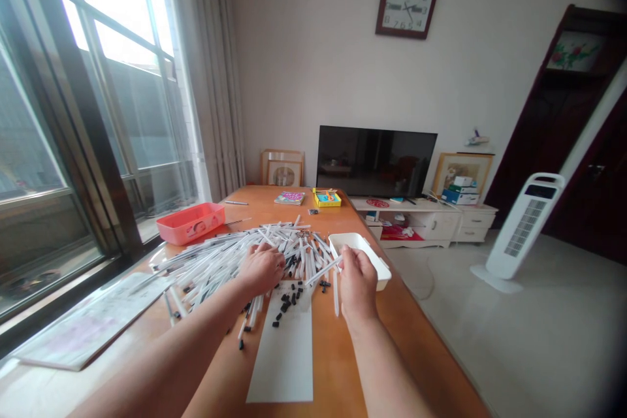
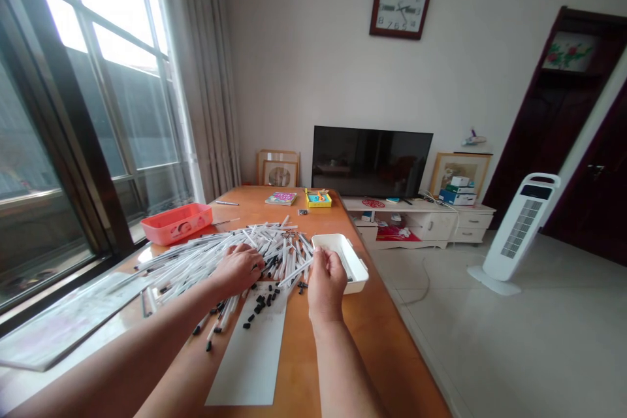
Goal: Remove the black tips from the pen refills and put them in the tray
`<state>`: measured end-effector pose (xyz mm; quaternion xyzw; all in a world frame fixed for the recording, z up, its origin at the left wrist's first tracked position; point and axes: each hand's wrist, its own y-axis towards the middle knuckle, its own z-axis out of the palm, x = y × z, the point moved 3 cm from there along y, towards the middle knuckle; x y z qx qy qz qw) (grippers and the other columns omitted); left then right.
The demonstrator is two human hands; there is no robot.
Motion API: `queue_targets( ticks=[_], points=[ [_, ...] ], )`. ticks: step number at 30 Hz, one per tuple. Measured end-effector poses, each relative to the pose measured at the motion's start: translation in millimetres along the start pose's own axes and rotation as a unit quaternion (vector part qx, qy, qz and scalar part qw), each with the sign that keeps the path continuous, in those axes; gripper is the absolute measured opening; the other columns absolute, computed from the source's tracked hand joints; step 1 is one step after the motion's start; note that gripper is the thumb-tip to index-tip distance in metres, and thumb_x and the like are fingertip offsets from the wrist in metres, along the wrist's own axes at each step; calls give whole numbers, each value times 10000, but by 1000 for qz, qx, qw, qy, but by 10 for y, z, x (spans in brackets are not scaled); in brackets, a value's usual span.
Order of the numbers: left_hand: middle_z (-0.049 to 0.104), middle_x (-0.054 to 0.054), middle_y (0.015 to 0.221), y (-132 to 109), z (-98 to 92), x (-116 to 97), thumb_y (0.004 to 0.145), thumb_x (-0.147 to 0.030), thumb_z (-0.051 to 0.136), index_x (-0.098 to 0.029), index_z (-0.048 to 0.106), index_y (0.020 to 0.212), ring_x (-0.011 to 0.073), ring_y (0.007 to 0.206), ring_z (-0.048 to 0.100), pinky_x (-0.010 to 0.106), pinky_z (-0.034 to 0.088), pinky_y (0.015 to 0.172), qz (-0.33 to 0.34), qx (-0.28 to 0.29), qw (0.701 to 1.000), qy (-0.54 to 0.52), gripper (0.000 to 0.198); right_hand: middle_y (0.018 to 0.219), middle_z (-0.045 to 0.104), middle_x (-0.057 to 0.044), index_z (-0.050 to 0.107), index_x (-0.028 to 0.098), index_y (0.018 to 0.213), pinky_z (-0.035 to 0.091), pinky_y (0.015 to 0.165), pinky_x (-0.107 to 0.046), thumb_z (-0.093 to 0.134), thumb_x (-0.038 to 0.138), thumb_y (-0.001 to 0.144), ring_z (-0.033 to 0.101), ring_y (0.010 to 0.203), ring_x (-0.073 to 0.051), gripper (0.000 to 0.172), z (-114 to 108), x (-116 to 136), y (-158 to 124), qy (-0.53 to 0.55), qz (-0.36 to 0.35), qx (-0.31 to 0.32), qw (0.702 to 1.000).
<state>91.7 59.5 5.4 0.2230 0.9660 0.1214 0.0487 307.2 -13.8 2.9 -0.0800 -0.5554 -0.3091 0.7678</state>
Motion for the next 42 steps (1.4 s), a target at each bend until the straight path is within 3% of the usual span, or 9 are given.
queue_targets(
  ticks=[5, 13, 18, 27, 33, 39, 42],
  points=[
    [705, 101, 998, 242, 151, -128, 800, -165, 526, -257, 748, 888, 305, 1145, 505, 464, 312, 1020, 3, 8, 1000, 9, 256, 587, 468, 62, 518, 212, 691, 335, 491, -247, 667, 503, 850, 372, 510, -103, 364, 5, 18, 8, 11, 6, -3, 1000],
    [697, 104, 1125, 632, 435, -150, 791, -186, 551, -290, 712, 1145, 335, 1218, 477, 494, 300, 1041, 1, 9, 1000, 16, 402, 566, 470, 68, 551, 199, 710, 324, 482, -240, 676, 493, 847, 383, 490, -96, 347, 36, 22, 32, 27, 17, -5, 999],
    [705, 126, 1120, 706, 524, -135, 831, -195, 521, -276, 717, 1159, 356, 1235, 472, 526, 277, 1047, 6, 18, 1000, 15, 391, 573, 491, 60, 585, 189, 737, 333, 484, -234, 683, 490, 838, 406, 499, -98, 332, 36, 20, 45, 22, 22, -10, 999],
    [734, 46, 1023, 304, 346, -118, 839, -110, 480, -324, 747, 1033, 278, 1164, 538, 512, 159, 1134, 67, 17, 998, -3, 393, 581, 499, 62, 568, 194, 713, 368, 522, -243, 670, 469, 854, 416, 503, -97, 326, 13, -2, 42, 16, -3, -7, 1000],
    [750, 19, 991, -13, 239, -52, 787, -53, 481, -351, 759, 1013, 276, 1231, 521, 542, 64, 1174, 118, 10, 992, -32, 466, 596, 501, 61, 573, 193, 721, 357, 521, -243, 678, 486, 844, 401, 518, -100, 335, 5, -2, 36, 11, 1, -17, 1000],
    [741, 13, 1100, -222, 90, 55, 787, -66, 471, -335, 739, 1072, 264, 1250, 522, 498, 169, 1177, 119, -13, 992, -35, 474, 602, 492, 52, 563, 190, 698, 347, 532, -245, 676, 485, 839, 409, 561, -112, 346, -6, 18, 37, -3, -10, -25, 1000],
    [725, 42, 1165, -341, 36, 57, 884, -158, 451, -298, 711, 1140, 266, 1244, 532, 475, 252, 1145, 92, -39, 995, -30, 391, 598, 479, 56, 535, 197, 677, 341, 533, -242, 671, 481, 846, 398, 561, -110, 358, -4, 18, 30, -1, -15, -21, 1000]
  ],
)
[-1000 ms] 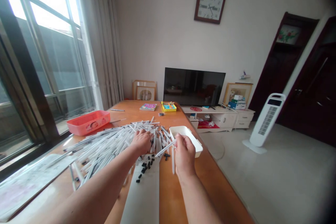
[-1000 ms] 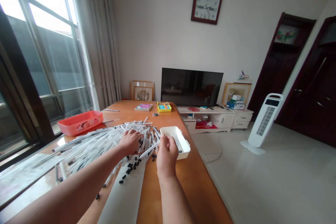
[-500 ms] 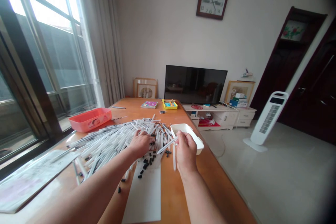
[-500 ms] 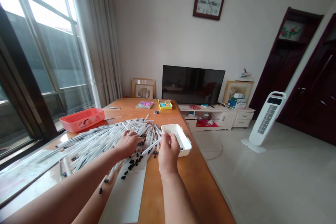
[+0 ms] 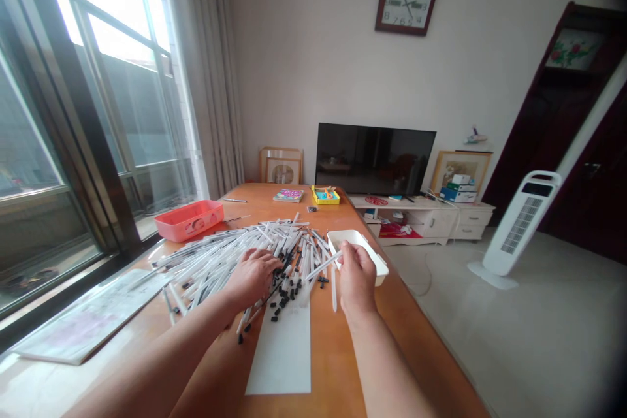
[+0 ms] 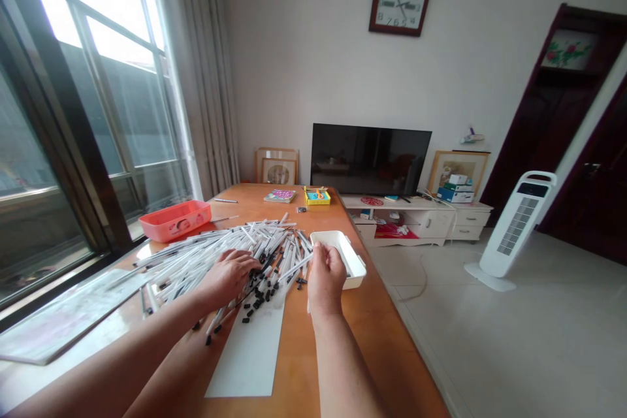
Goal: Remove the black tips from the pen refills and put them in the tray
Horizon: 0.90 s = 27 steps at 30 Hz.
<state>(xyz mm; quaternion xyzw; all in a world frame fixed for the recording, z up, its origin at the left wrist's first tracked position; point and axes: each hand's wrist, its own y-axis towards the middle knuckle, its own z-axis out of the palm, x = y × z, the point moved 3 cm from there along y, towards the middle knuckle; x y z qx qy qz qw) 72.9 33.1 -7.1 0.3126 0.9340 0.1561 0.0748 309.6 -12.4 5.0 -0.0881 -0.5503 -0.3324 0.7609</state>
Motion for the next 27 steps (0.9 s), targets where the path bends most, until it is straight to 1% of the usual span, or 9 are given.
queue_targets(
  ticks=[2, 5, 9, 12, 14, 17, 21, 24, 27],
  points=[
    [709, 48, 1217, -80, -12, -29, 951, -296, 444, -301, 687, 1195, 287, 1291, 501, 500, 234, 1155, -9, -7, 1000, 6, 344, 584, 462, 62, 507, 202, 661, 333, 526, -241, 667, 476, 853, 379, 544, -105, 371, 7, 6, -9, 7, 0, 8, 1000],
    [664, 38, 1323, -178, 10, -28, 946, -442, 495, -319, 663, 1258, 318, 1392, 405, 540, 126, 1197, -2, 6, 1000, 21, 375, 564, 442, 70, 484, 207, 652, 324, 518, -242, 661, 468, 860, 360, 518, -101, 378, 15, 19, -19, 15, -1, 18, 1000],
    [604, 14, 1421, -232, 42, 91, 952, -396, 491, -341, 660, 1281, 296, 1455, 331, 523, 52, 1224, 2, 15, 999, 49, 374, 582, 465, 64, 524, 202, 675, 345, 529, -245, 676, 483, 844, 386, 536, -108, 360, 5, 9, -12, 17, 3, 14, 1000],
    [588, 20, 1441, -235, 36, 143, 956, -390, 480, -329, 654, 1293, 295, 1457, 327, 520, 80, 1223, -3, 18, 998, 56, 385, 595, 481, 57, 562, 195, 701, 350, 527, -245, 684, 500, 831, 395, 548, -112, 353, -9, -3, -3, 11, 10, 7, 1000],
    [597, 30, 1426, -229, 19, 115, 963, -384, 464, -314, 652, 1293, 298, 1443, 344, 519, 113, 1218, -10, 10, 999, 49, 387, 595, 485, 56, 566, 193, 707, 337, 511, -246, 681, 506, 829, 380, 532, -107, 356, -9, -2, -5, 15, 17, 9, 1000],
    [640, 42, 1349, -201, 2, -5, 970, -362, 442, -299, 692, 1198, 299, 1397, 390, 507, 189, 1193, -15, -12, 1000, 23, 345, 593, 486, 56, 562, 195, 709, 332, 502, -247, 681, 509, 828, 372, 518, -105, 356, 1, 10, -19, 21, 18, 11, 1000],
    [660, 51, 1285, -130, 51, -165, 914, -337, 513, -263, 727, 921, 314, 1346, 419, 487, 283, 1141, -48, -28, 998, -10, 227, 589, 494, 52, 547, 199, 693, 351, 516, -251, 680, 510, 830, 386, 518, -109, 365, 12, 23, -36, 18, 6, 9, 1000],
    [631, 40, 1334, -71, 124, -235, 817, -301, 601, -249, 699, 792, 345, 1374, 374, 515, 262, 1143, -82, -29, 996, 2, 114, 578, 489, 57, 534, 203, 681, 352, 513, -254, 678, 507, 833, 383, 503, -106, 369, 21, 22, -41, 21, 8, 15, 1000],
    [625, 62, 1328, -11, 190, -270, 757, -268, 622, -232, 679, 743, 376, 1382, 357, 559, 241, 1132, -114, -31, 993, 25, 69, 566, 473, 67, 532, 205, 684, 341, 505, -252, 676, 495, 838, 376, 487, -100, 358, 29, 21, -46, 22, 19, 22, 999]
  ],
)
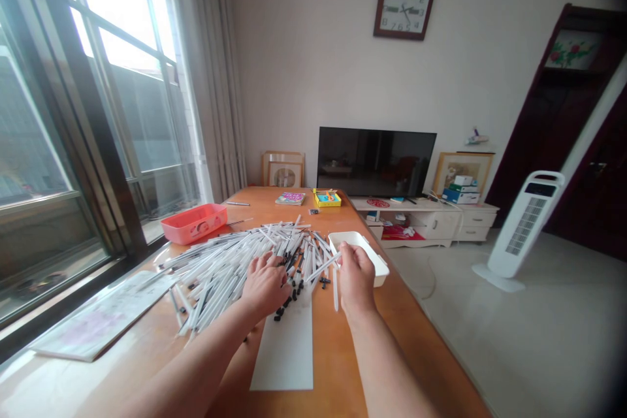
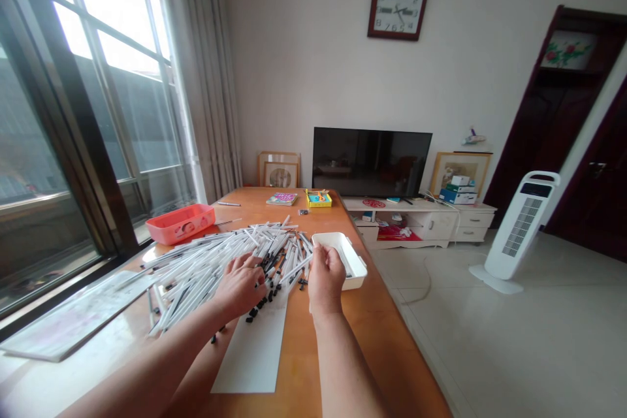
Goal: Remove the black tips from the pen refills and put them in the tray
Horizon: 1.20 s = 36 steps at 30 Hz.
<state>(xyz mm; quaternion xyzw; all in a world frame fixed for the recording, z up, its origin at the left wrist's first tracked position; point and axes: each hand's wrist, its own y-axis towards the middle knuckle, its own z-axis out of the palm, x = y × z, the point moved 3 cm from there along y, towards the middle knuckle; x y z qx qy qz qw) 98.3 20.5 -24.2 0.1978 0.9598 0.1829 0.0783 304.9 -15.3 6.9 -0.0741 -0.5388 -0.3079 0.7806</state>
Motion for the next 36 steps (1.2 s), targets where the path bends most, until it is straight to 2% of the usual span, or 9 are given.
queue_targets(
  ticks=[5, 9, 17, 21, 26, 30, 32, 34, 36],
  points=[
    [624, 110, 1304, 96, 88, -63, 740, -262, 603, -212, 691, 712, 419, 1381, 337, 625, 222, 1100, -34, 9, 999, 16, 105, 564, 472, 68, 539, 204, 691, 338, 504, -250, 672, 476, 843, 368, 480, -96, 339, -1, 2, -2, 2, -1, 0, 1000],
    [642, 129, 1255, 166, 102, -93, 753, -229, 573, -202, 706, 745, 420, 1342, 379, 630, 260, 1060, -52, 23, 998, 15, 135, 570, 491, 62, 528, 207, 688, 348, 509, -255, 668, 490, 839, 376, 486, -103, 349, 0, 1, 3, 12, 2, 5, 1000],
    [701, 146, 928, 244, -132, -75, 804, -202, 515, -203, 673, 856, 348, 1091, 569, 579, 318, 1006, -36, 47, 998, 22, 166, 584, 499, 55, 576, 197, 715, 336, 510, -254, 661, 488, 836, 382, 514, -109, 326, -21, 28, 16, -10, -11, 0, 1000],
    [669, 81, 720, 263, -246, 0, 757, -165, 530, -227, 656, 828, 302, 923, 614, 503, 386, 921, -39, 66, 997, -4, 157, 594, 501, 48, 576, 196, 710, 330, 499, -255, 660, 511, 832, 380, 524, -114, 348, -28, 27, 20, -18, -19, -2, 1000],
    [715, 51, 836, 306, -322, 154, 725, -175, 564, -240, 669, 798, 251, 883, 628, 379, 424, 830, -61, 51, 993, -84, 143, 584, 494, 56, 560, 200, 701, 341, 504, -252, 660, 512, 839, 384, 516, -109, 356, -29, 22, 15, -18, -17, 5, 1000],
    [719, 43, 809, 268, -304, 220, 815, -305, 544, -207, 683, 859, 204, 758, 643, 301, 445, 700, -103, 25, 979, -174, 176, 601, 516, 46, 571, 193, 706, 358, 499, -240, 666, 519, 838, 422, 530, -109, 364, -25, -14, 18, -8, -14, 12, 1000],
    [717, 44, 799, 191, -283, 196, 875, -430, 505, -193, 685, 894, 186, 737, 648, 278, 455, 669, -130, 6, 959, -253, 299, 608, 546, 36, 580, 187, 716, 350, 475, -233, 671, 529, 828, 435, 514, -104, 371, -18, -51, 20, 15, 2, 12, 1000],
    [711, 50, 790, 83, -242, 165, 810, -536, 625, -179, 697, 890, 182, 734, 644, 278, 465, 681, -198, -31, 852, -483, 373, 618, 583, 20, 589, 179, 724, 344, 449, -225, 680, 541, 815, 445, 492, -97, 384, -6, -93, 19, 39, 23, 12, 999],
    [725, 61, 881, -6, -202, 101, 698, -536, 767, -178, 722, 911, 180, 796, 656, 277, 477, 736, -222, -38, 754, -617, 419, 625, 611, 4, 599, 170, 725, 354, 435, -221, 690, 548, 803, 459, 478, -94, 396, 9, -129, 14, 52, 33, 15, 998]
  ],
)
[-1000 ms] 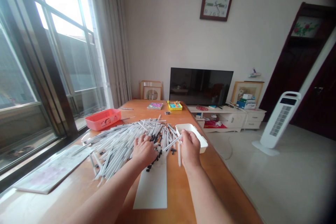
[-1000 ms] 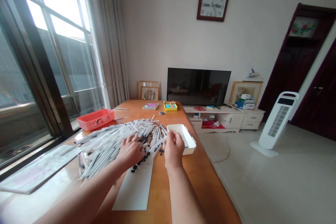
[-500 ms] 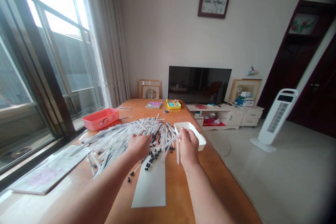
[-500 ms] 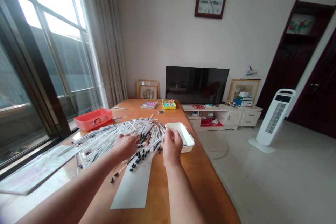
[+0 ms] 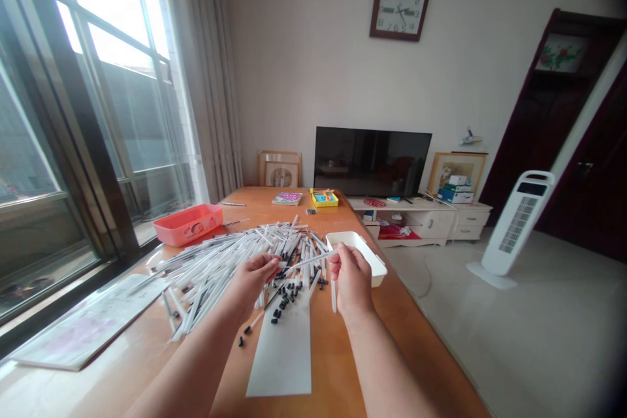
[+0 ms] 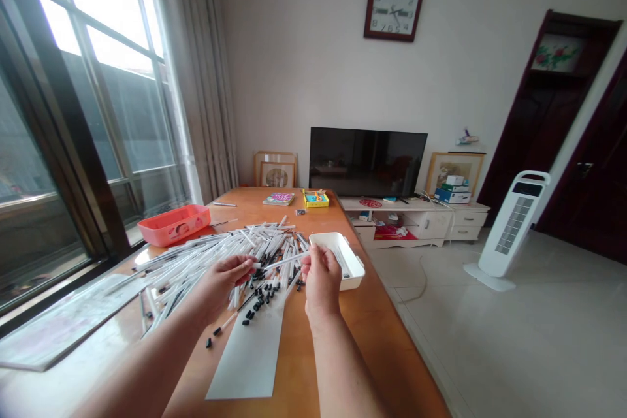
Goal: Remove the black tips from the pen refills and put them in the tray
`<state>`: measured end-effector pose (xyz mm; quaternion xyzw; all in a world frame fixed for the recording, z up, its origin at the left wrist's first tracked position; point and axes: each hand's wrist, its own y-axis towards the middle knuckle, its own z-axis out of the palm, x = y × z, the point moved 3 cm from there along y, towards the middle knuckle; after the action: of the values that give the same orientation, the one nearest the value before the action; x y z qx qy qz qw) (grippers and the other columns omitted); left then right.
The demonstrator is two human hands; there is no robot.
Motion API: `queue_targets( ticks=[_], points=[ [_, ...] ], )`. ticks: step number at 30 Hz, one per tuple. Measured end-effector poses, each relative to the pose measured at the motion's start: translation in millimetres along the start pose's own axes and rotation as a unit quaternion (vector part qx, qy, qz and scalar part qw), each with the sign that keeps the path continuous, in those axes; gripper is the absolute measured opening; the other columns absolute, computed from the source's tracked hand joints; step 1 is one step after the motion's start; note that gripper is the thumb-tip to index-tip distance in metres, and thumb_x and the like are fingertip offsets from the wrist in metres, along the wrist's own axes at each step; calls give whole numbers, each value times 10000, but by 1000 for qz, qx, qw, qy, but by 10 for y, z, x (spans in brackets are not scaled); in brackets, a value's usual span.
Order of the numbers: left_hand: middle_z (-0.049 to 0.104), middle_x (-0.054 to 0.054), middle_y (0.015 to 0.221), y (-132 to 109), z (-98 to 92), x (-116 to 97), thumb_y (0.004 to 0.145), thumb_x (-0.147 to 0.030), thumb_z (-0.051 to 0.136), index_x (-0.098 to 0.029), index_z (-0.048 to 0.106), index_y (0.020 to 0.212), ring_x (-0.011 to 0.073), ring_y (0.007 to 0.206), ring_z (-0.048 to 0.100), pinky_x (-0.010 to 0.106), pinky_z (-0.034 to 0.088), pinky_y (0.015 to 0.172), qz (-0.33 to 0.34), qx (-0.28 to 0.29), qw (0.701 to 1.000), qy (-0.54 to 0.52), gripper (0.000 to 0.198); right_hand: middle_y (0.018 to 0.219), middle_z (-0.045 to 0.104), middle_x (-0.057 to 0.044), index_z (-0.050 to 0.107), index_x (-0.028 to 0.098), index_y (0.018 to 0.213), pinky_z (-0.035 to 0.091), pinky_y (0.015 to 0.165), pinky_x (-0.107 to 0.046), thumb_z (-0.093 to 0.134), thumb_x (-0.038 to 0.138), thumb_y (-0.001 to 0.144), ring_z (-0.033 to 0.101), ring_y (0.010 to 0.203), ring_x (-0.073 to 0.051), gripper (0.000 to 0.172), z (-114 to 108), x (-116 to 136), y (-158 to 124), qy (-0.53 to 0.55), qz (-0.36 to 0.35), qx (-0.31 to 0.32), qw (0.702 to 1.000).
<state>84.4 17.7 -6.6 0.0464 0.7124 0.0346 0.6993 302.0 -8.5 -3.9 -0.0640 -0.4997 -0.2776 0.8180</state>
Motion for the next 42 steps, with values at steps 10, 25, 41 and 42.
queue_targets(
  ticks=[10, 25, 41, 42],
  points=[
    [709, 51, 847, -38, -8, 125, 647, -429, 853, -153, 758, 962, 124, 745, 605, 245, 450, 737, -51, -25, 985, -165, 429, 673, 672, -38, 666, 153, 836, 437, 475, -246, 701, 552, 808, 544, 523, -126, 402, 63, -100, -65, -8, 17, 15, 1000],
    [677, 49, 795, -23, -28, 159, 642, -424, 861, -126, 756, 943, 119, 715, 568, 234, 435, 700, -63, -15, 978, -197, 436, 708, 684, -46, 677, 152, 906, 468, 521, -245, 715, 532, 816, 575, 584, -137, 393, 125, -82, -180, -16, 18, 38, 999],
    [746, 97, 880, -8, -117, 147, 647, -447, 855, -134, 731, 1028, 138, 709, 643, 280, 486, 756, -57, -41, 970, -234, 509, 663, 562, 30, 622, 185, 1079, 379, 520, -229, 566, 389, 909, 459, 547, -117, 271, 387, -391, -571, -246, 9, 328, 912],
    [751, 105, 889, -20, -106, 142, 648, -445, 854, -129, 727, 1038, 142, 713, 649, 285, 487, 760, -58, -46, 969, -237, 518, 695, 594, 13, 635, 182, 1096, 401, 540, -238, 566, 388, 910, 484, 568, -126, 286, 383, -402, -576, -260, -10, 322, 910]
  ],
)
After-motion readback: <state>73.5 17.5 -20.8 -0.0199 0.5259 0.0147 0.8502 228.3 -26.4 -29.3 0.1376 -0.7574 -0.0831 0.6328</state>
